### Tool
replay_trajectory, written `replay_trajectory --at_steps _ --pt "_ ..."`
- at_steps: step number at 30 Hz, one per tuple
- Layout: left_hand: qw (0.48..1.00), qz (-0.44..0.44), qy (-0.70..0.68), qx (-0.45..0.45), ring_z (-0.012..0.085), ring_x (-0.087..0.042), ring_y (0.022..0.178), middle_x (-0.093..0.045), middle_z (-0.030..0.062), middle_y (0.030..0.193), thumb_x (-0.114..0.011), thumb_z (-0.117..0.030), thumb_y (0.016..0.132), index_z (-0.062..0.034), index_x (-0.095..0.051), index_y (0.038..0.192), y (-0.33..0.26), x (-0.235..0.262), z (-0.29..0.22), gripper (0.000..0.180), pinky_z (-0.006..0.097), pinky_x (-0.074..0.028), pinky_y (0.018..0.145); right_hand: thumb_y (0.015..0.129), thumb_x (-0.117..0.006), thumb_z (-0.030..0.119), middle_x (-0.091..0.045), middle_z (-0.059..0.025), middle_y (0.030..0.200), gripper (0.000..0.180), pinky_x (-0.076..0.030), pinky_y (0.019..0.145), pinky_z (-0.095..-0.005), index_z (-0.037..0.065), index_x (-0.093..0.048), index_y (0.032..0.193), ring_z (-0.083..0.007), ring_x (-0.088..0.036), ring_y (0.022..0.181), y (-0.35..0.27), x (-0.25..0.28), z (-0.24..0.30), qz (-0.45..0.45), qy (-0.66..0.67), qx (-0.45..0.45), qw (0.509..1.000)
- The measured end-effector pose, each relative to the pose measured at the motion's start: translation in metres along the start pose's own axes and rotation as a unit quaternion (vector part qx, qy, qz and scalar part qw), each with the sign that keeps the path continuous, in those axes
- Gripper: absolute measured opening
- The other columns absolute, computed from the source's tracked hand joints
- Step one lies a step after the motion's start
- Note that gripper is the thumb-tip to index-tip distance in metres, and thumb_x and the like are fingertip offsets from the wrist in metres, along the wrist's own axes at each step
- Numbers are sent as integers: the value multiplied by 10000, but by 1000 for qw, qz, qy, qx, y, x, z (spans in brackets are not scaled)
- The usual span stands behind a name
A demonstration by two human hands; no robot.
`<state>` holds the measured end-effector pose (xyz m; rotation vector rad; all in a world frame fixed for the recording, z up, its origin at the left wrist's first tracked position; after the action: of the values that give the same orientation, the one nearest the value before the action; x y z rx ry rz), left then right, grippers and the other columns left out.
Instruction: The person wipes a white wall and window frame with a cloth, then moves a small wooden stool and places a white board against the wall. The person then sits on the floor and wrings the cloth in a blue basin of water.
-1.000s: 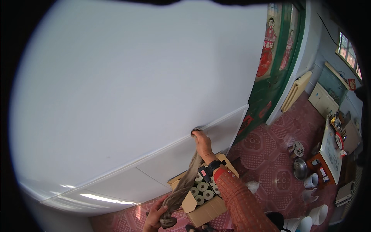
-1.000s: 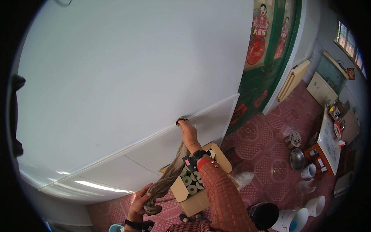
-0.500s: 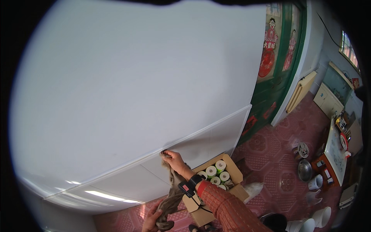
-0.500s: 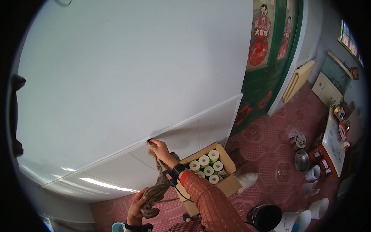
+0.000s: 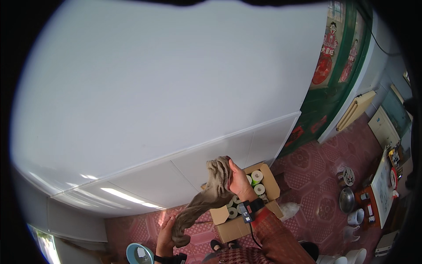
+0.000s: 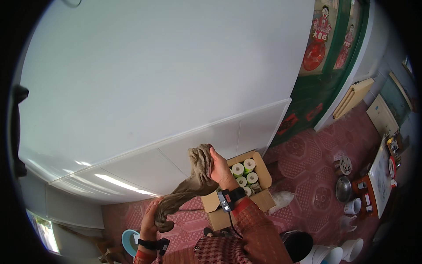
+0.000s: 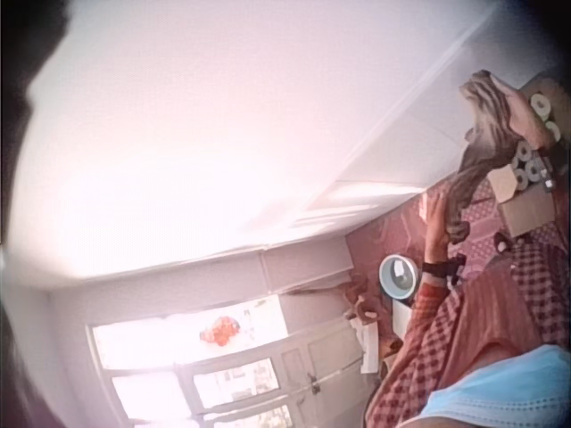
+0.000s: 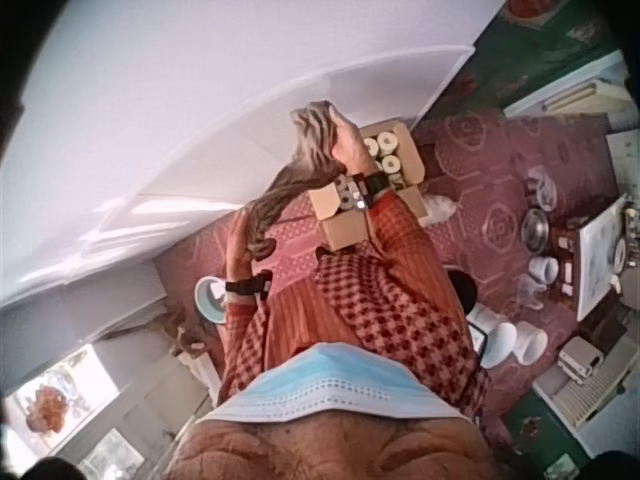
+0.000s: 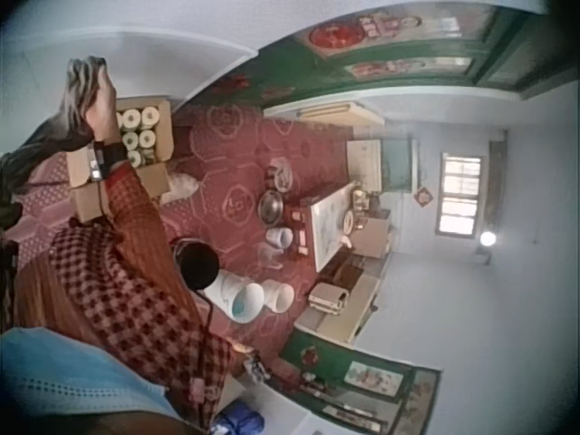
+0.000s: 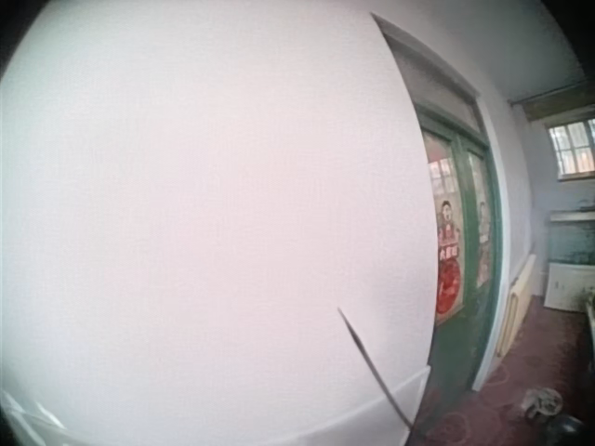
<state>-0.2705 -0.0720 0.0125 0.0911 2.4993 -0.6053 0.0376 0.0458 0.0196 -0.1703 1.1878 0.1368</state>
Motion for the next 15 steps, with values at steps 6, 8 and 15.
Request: replay_trajectory --at_steps 6,8,15 --pt "907 29 395 -143 104 -651 821 -707 87 967 -624 -166 958 58 -649 1160 12 -45 -13 303 240 -524 715 1021 -516 376 -642 -84 1250 433 -483 991 -406 52 -564 1304 -238 -610 1136 -38 -30 -7 -12 -29 -45 998" --pt "890 46 435 -129 102 -649 826 -709 77 953 -628 -157 957 63 -656 1145 21 -62 -14 291 244 -523 739 1019 -522 381 -641 -78 1252 450 -479 999 -395 44 -556 1316 -225 -605 1149 -49 -42 -21 18 -23 -87 996" --pt "938 87 336 -19 108 -656 780 -711 52 892 -629 -176 978 44 -677 1082 34 -82 -2 248 255 -539 671 1041 -506 319 -622 10 988 342 -466 821 -244 24 -609 1180 -76 -568 916 -63 -43 -27 -10 -327 76 942"
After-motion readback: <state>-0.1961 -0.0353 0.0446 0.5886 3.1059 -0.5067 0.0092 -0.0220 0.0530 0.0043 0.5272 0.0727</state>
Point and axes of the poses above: each hand's wrist, its own y-axis towards the middle knuckle, its own x-axis out of the back of the hand, z = x × y, the point moved 4 cm from there along y, towards the middle knuckle
